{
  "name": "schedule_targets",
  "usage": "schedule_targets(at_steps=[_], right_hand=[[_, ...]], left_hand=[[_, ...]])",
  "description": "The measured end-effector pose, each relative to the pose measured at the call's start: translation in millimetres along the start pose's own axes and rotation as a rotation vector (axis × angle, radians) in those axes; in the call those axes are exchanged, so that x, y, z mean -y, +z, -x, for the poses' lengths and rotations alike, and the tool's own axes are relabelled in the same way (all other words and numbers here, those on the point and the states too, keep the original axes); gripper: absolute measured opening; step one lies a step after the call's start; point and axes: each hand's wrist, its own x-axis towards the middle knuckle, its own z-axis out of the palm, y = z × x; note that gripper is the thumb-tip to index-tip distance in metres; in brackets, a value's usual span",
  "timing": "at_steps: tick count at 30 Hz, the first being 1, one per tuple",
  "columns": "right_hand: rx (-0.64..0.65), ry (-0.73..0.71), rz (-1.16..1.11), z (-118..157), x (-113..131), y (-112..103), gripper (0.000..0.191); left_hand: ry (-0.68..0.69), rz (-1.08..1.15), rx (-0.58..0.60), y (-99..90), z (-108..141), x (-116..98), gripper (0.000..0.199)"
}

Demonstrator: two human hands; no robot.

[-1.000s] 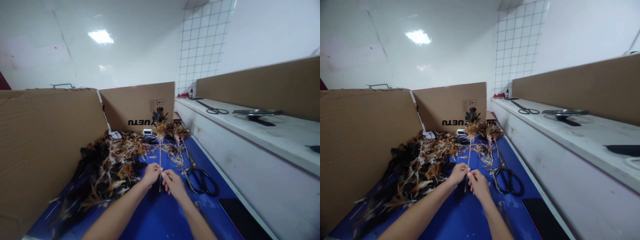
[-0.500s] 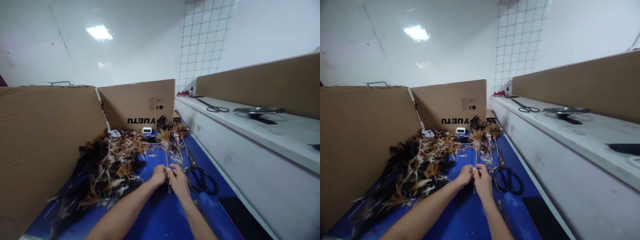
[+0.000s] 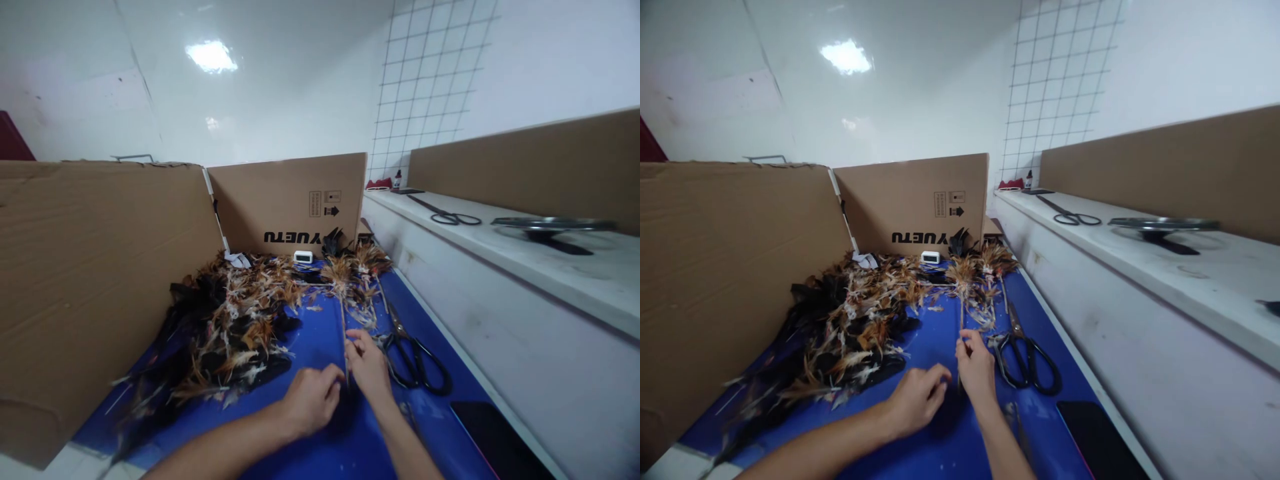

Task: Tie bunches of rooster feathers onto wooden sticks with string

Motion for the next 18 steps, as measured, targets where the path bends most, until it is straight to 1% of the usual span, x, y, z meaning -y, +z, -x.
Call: schedule_targets(at_steps=[1, 3, 5, 6, 7, 8, 10, 13, 16, 18], right_hand=[[0.006, -0.005, 0.007, 0, -1, 1, 0.019], [0.015, -0.012, 0.034, 1, -1, 3, 0.018], [0.032, -0.015, 0.065, 2, -2, 4, 0.02], [0.044, -0.016, 0.083, 3, -2, 5, 0.022], [0.056, -0.021, 0.104, 4, -3, 6, 0.023], [0.07, -0.031, 0.128, 5, -3, 7, 0.025], [0.1, -0.066, 0.179, 8, -4, 10, 0.027], [0.179, -0.148, 0.211, 15, -3, 17, 0.029], [0.303, -0.246, 0.233, 24, 0, 26, 0.03], [0.353, -0.341, 0.28, 29, 3, 32, 0.034]], left_hand=[[0.12, -0.175, 0.053, -3.1, 10, 0, 0.025], [0.334, -0.414, 0.135, -8.0, 28, 2, 0.032], [0.522, -0.554, 0.16, -9.5, 38, 9, 0.031], [0.61, -0.6, 0.157, -8.8, 41, 14, 0.029], [0.727, -0.622, 0.152, -7.3, 42, 19, 0.026], [0.782, -0.656, 0.16, -5.5, 42, 24, 0.024], [0.826, -0.68, 0.196, -1.7, 39, 32, 0.023], [0.784, -0.671, 0.247, 1.0, 34, 37, 0.025], [0.777, -0.619, 0.299, -1.4, 33, 35, 0.026], [0.786, -0.57, 0.353, -5.4, 35, 31, 0.025]])
